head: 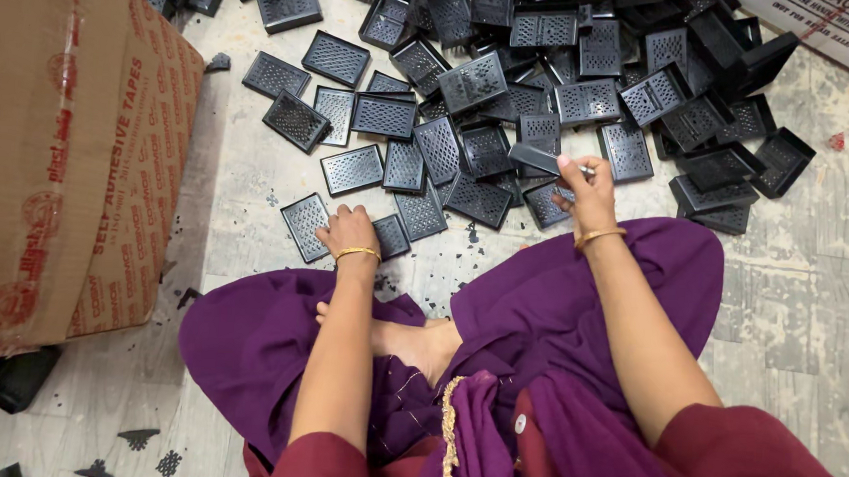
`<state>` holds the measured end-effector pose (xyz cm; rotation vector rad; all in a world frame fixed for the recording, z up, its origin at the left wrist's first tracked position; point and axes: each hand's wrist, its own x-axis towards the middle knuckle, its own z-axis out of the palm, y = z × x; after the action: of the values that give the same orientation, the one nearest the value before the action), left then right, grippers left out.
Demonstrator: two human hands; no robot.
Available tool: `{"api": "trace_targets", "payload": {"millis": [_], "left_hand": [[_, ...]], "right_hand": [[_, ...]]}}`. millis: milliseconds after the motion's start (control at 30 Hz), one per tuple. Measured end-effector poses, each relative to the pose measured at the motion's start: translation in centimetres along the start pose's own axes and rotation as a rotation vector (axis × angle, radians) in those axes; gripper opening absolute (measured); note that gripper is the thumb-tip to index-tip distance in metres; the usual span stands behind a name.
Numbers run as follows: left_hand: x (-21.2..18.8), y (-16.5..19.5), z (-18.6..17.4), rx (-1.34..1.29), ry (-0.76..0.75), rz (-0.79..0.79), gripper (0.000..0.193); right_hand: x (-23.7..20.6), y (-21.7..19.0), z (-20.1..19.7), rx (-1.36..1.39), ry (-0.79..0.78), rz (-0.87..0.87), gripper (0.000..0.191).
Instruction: The person sits on the floor among a large scatter of black perforated plastic components, picks up parts one at a time, turns them over in both hands, and tosses selected parts into a nearby cardboard box, continuing this sorting cycle across the floor.
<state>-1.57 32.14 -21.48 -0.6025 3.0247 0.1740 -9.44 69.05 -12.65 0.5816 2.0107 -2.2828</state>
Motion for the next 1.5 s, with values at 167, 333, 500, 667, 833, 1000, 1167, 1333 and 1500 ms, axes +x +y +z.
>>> {"api": "trace_targets", "payload": {"millis": [167,333,500,667,833,1000,1167,1333,1500], "left_hand": [[0.2,-0.3,-2.0,-0.175,0.174,0.063,0.009],[-0.6,1.1,-3.9,-0.988,0.124,0.077,0.019],[-2.2,3.9,-4.2,-1.277,-0.104,0.337,0.072],[-2.6,5.1,-4.1,-1.488,-0.466,0.247,0.066],[-2.3,4.9,-5.2,-1.825,-0.805,-0.079,0.072],[-2.6,4.8,-6.1,-1.748,-0.794,0.036,0.077],[-2.4,4.7,-5.3,-1.647,-0.786,0.093,0.069],[-2.1,4.6,-4.7,-1.839,-0.759,0.0,0.066],[-2.4,5.0,-5.9,-1.871,-0.76,-0.065,0.075]], "right_hand": [[-0.7,1.7,0.1,0.056,-0.159,0.045,0.037],[-3.2,0.5,2.6,0.236,-0.364,0.182,0.045],[-7.1,2.2,7.5,0.249,-0.511,0.303,0.066],[-8.7,5.3,10.0,0.014,-0.615,0.176,0.071],[-8.3,5.7,9.8,-0.129,-0.658,0.005,0.07],[-7.8,5.3,9.2,-0.08,-0.613,0.096,0.069],[-7.4,5.4,8.8,-0.122,-0.629,0.065,0.067],[-7.8,5.2,8.9,-0.237,-0.768,0.003,0.072],[-9.8,3.7,9.1,-0.684,-0.756,-0.5,0.09]]}}
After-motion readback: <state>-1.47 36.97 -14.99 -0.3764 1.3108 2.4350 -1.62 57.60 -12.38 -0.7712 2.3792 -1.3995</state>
